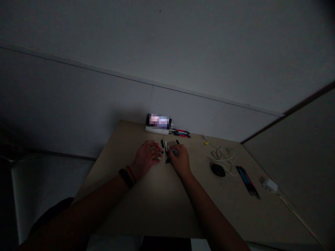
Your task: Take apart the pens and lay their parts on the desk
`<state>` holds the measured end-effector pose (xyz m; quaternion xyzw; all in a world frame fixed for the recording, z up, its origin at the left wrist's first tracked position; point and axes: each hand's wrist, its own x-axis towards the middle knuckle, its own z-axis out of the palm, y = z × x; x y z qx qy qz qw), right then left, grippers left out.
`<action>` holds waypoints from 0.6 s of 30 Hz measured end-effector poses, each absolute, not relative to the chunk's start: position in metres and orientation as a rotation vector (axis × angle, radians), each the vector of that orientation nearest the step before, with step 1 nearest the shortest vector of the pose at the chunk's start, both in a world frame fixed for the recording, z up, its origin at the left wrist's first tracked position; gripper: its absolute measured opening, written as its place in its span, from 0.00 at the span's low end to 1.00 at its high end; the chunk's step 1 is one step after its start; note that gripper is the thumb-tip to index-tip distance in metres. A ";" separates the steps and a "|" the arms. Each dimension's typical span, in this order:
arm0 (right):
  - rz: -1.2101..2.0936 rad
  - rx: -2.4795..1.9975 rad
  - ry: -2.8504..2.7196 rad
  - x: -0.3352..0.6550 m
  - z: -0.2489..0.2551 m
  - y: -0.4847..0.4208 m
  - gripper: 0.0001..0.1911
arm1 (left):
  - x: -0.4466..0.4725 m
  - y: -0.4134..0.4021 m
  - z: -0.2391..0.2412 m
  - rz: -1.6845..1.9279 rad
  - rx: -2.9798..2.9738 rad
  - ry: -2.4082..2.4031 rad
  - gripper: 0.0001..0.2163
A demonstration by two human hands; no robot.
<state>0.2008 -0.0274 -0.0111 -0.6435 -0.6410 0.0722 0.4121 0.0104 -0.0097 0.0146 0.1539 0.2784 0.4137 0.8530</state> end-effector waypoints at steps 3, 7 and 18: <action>0.128 -1.668 -1.610 0.204 -0.015 -0.026 0.07 | 0.010 -0.009 0.015 0.856 0.320 0.568 0.21; 0.113 -1.698 -1.643 0.207 -0.019 -0.024 0.08 | 0.010 -0.008 0.016 0.843 0.300 0.565 0.21; 0.109 -1.706 -1.650 0.209 -0.023 -0.022 0.09 | 0.009 -0.011 0.013 0.862 0.283 0.534 0.22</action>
